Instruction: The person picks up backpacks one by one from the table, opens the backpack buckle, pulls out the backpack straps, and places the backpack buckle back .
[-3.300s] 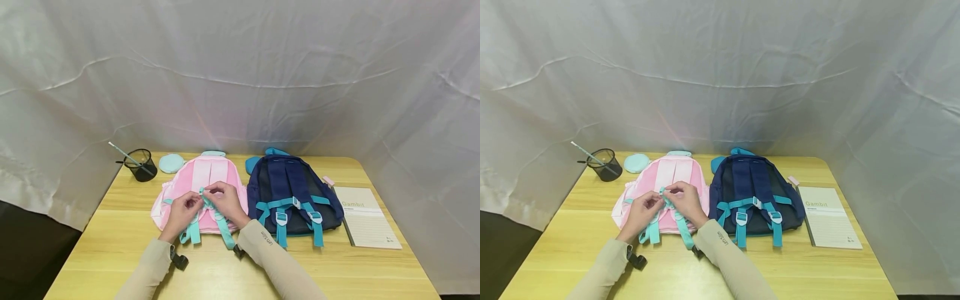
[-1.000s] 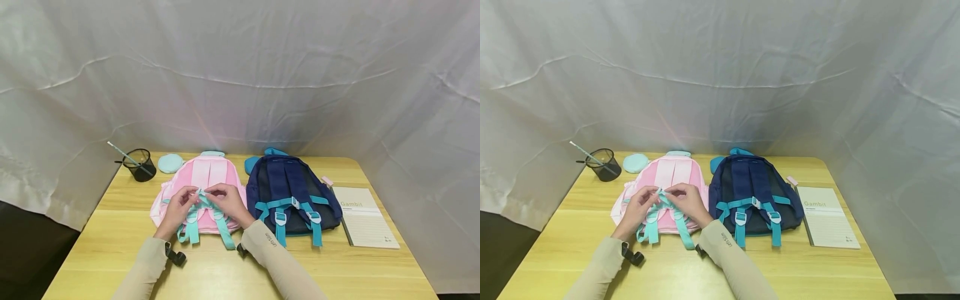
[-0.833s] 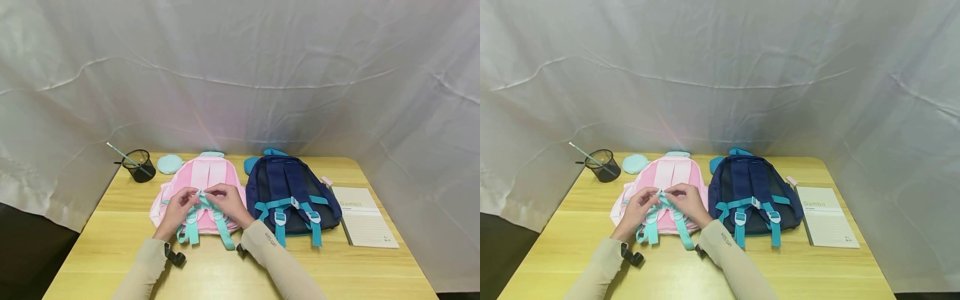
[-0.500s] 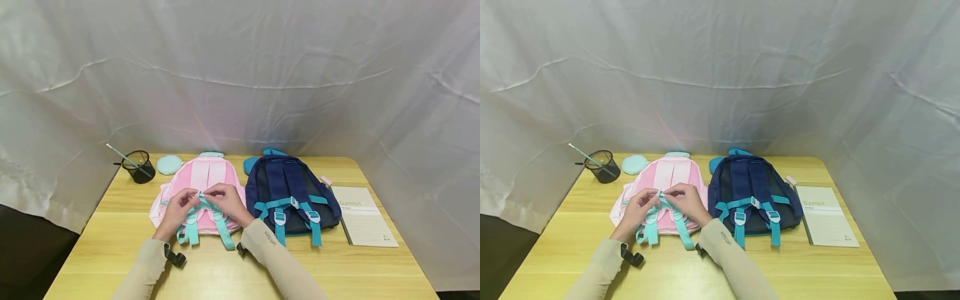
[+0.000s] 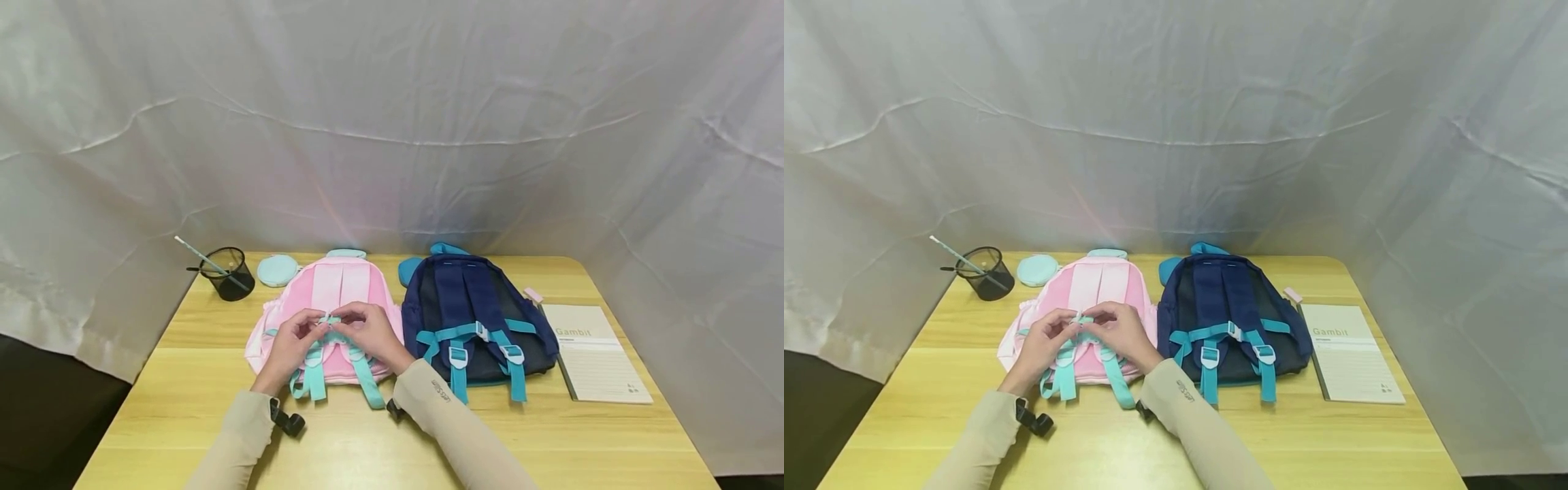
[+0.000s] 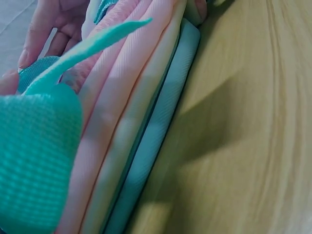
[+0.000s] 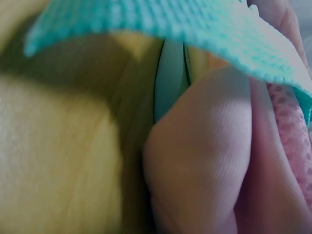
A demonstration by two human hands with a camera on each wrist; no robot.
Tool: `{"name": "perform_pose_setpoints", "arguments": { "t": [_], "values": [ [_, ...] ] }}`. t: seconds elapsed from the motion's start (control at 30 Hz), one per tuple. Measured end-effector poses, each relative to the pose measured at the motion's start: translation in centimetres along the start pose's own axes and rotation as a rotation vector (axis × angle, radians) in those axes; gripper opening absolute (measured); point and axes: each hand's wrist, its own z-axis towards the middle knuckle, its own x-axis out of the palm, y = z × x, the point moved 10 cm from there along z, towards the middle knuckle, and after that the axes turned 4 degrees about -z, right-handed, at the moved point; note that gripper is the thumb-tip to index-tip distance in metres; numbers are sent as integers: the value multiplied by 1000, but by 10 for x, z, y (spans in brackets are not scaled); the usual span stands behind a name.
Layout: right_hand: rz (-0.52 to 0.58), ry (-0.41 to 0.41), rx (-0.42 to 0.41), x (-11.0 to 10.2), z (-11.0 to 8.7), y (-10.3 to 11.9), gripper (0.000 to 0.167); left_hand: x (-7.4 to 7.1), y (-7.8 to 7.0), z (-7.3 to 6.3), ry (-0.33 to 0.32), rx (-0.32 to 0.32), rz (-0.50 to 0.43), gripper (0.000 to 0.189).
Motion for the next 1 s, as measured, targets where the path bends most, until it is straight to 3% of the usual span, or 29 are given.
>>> {"name": "perform_pose_setpoints", "arguments": {
  "t": [0.2,0.43,0.8,1.0],
  "values": [
    [-13,-34,25,-5,-1,-1,11,1,0,1,-8,-11,24,22],
    [-29,-25,-10,0,1,0,14,1,-1,1,0,0,51,22],
    [6,-35,28,-1,0,-3,14,-2,-2,1,-28,-4,66,23],
    [34,5,30,-1,1,-2,26,0,-2,1,-11,13,88,26]
  ]
}}
